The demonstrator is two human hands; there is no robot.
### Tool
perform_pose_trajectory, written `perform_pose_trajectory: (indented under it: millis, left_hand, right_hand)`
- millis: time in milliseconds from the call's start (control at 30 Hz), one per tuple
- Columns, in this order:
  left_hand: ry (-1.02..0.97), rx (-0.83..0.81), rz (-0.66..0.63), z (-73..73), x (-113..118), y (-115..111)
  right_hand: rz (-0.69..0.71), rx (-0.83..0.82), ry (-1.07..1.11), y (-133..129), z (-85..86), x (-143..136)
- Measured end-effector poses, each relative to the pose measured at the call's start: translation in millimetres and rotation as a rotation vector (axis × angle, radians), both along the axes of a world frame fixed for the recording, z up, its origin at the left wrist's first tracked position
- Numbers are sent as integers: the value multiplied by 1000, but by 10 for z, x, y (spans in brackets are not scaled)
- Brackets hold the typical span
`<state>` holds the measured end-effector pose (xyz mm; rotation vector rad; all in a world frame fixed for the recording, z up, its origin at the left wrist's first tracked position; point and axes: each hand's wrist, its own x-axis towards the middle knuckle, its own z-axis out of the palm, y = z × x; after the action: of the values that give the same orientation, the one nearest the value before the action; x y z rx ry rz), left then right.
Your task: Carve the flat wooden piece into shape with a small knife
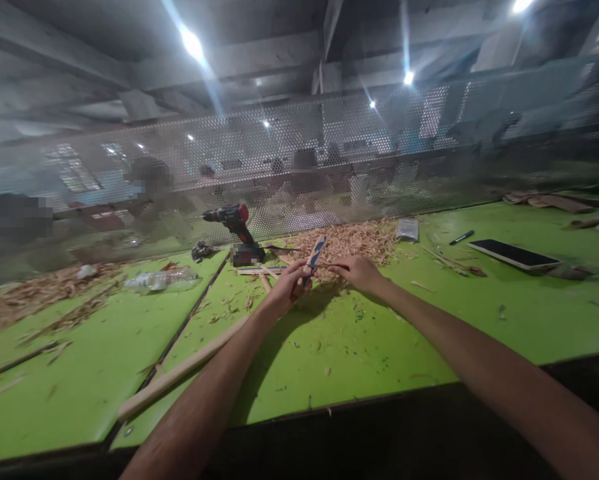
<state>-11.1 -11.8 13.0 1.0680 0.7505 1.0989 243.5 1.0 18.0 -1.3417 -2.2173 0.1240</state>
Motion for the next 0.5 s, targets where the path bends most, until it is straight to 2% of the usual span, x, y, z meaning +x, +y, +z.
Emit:
perform_pose_trajectory:
  millis: [233,500]
  left_hand:
    - [20,13,-5,23,-8,3]
    - [11,29,-20,20,-21,12]
  right_hand:
    - [-77,10,-27,-55,37,-44]
    - [-74,13,-28,-55,67,-30]
